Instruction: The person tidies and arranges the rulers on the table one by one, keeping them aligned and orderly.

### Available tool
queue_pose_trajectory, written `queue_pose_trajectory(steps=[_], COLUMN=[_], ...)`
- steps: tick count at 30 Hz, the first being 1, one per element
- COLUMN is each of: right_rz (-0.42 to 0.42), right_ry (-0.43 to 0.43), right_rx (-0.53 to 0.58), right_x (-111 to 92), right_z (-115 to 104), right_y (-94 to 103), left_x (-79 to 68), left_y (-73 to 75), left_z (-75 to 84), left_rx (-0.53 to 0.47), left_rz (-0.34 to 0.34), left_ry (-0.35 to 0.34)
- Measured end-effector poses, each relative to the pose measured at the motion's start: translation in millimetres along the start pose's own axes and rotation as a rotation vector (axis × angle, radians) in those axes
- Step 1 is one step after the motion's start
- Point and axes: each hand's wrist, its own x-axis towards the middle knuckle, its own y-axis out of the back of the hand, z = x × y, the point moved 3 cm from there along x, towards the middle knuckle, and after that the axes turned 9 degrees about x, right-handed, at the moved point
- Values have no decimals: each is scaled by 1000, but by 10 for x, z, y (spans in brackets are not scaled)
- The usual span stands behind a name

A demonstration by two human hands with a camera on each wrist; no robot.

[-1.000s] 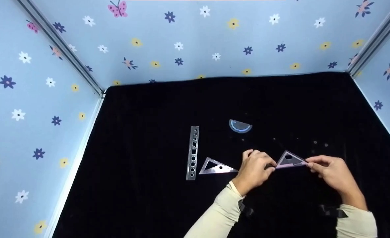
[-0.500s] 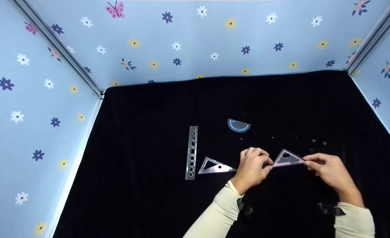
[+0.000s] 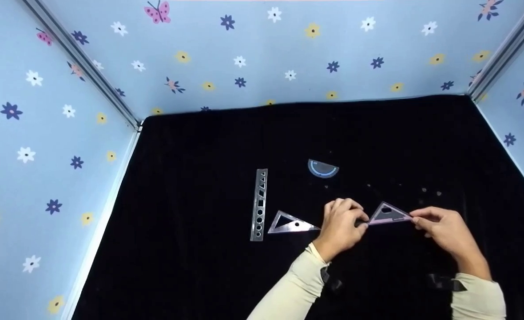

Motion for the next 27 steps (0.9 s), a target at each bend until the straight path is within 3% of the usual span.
queue_pose_trajectory(steps=[12, 27], right_rz=[24, 49], right_ry=[-12, -22], right_rx=[2, 46], right_x=[28, 13], right_z=[14, 27], right_y=[3, -10], left_x=[15, -13], left_y=[17, -6], left_z=[16, 34], left_rx=[25, 16], left_rz=[74, 70], left_ry=[28, 54])
